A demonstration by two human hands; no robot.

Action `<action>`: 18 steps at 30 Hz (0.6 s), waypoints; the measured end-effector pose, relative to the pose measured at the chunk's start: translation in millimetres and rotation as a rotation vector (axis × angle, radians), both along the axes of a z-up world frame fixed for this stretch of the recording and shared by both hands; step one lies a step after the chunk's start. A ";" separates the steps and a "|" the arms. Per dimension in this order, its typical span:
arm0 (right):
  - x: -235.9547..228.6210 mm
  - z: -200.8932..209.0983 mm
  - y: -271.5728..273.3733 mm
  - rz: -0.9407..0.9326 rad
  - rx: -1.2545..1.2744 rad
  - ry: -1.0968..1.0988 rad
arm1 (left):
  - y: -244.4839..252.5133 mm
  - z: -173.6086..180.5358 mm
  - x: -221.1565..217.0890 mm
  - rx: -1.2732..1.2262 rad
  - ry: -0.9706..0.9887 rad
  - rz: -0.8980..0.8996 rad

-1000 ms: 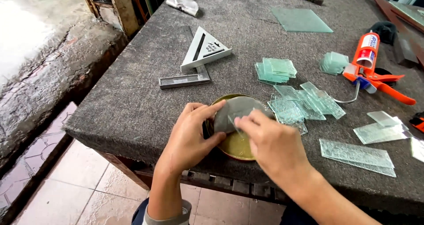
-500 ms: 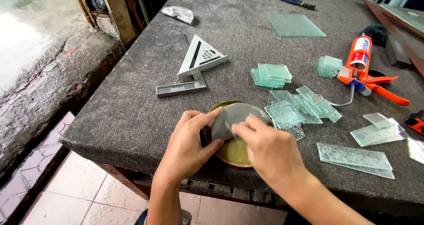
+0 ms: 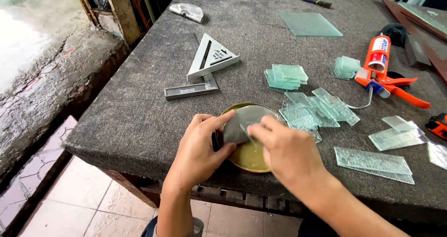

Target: Smoothing the edges of small rectangular glass pieces using a manual grinding stone and water.

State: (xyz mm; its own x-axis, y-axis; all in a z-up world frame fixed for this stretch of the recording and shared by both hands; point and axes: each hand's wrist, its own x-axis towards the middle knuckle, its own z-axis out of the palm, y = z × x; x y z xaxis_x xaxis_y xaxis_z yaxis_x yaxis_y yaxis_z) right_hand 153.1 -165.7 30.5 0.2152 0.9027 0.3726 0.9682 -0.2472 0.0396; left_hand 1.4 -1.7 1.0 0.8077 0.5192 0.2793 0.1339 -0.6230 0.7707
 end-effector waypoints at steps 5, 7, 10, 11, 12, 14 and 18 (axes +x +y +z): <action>18.5 3.5 4.9 -0.045 0.024 0.048 | -0.6 -5.8 -0.4 -0.012 -0.033 -0.009; 12.6 10.6 3.3 -0.070 0.017 0.072 | 0.9 0.6 -1.1 -0.018 -0.027 -0.001; 4.6 11.5 -1.6 -0.056 -0.112 0.002 | 0.1 5.8 -4.5 -0.022 0.000 -0.012; 15.3 12.3 1.0 -0.077 -0.078 0.002 | -1.1 7.9 -4.1 -0.026 -0.019 -0.012; 26.3 13.1 3.2 -0.097 -0.044 0.002 | -2.5 10.3 -3.3 -0.029 -0.037 -0.012; 8.0 10.5 -4.8 -0.076 -0.055 0.018 | -4.4 7.4 -2.1 -0.023 -0.031 -0.020; 10.3 7.7 3.9 -0.025 -0.028 -0.004 | 0.3 3.4 -1.1 -0.006 -0.056 -0.021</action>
